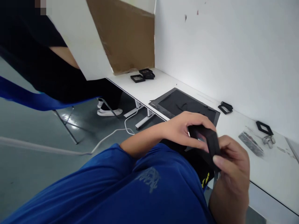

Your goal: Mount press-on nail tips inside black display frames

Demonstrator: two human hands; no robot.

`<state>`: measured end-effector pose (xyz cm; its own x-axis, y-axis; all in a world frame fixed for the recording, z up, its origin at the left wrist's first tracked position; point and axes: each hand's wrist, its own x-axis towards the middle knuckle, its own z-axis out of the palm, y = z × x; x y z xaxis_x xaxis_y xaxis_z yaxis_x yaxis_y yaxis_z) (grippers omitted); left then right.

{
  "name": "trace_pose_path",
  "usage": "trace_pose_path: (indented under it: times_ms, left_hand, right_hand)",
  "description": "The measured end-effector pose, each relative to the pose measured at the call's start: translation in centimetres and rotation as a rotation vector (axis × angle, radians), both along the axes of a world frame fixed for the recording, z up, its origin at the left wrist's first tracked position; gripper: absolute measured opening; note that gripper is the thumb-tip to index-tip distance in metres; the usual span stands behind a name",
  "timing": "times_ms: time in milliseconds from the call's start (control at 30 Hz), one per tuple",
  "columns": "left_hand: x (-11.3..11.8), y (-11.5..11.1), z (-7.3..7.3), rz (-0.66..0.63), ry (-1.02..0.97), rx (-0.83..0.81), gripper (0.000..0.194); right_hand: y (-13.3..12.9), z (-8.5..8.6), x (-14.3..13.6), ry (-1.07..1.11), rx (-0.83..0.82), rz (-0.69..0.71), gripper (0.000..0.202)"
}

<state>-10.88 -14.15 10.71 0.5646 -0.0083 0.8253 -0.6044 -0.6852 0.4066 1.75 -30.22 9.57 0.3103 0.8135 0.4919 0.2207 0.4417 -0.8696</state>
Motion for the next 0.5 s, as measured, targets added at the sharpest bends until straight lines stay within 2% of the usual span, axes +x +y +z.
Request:
trace_pose_path:
  times_ms: [67,100,167,267,333,500]
  left_hand:
    - [0.3,0.3,-0.4,0.104,-0.294,0.023,0.018]
    - [0.5,0.4,-0.5,0.148,-0.421,0.046,0.018]
    - [1.0,0.6,-0.8,0.216,-0.586,0.092,0.018]
    - [1.9,0.7,-1.6,0.291,-0.716,0.225,0.016]
    - [2.6,0.8,-2.4,0.320,-0.767,0.330,0.014]
    - [3.2,1.2,-4.3,0.332,-0.688,0.480,0.024]
  right_hand:
    - [1.0,-0.1,0.2,0.007,0.160,-0.206,0.012]
    - [1.4,-0.3,0.1,0.050,0.226,-0.290,0.012]
    - [1.7,-0.9,-0.2,0.160,0.266,-0.330,0.022]
    - [1.4,-1.8,-0.8,0.229,0.119,-0.104,0.017]
    - [1.1,-2.0,-1.1,0.242,0.034,0.012,0.022]
    - [1.2,-1.7,-0.5,0.314,0.025,0.064,0.014]
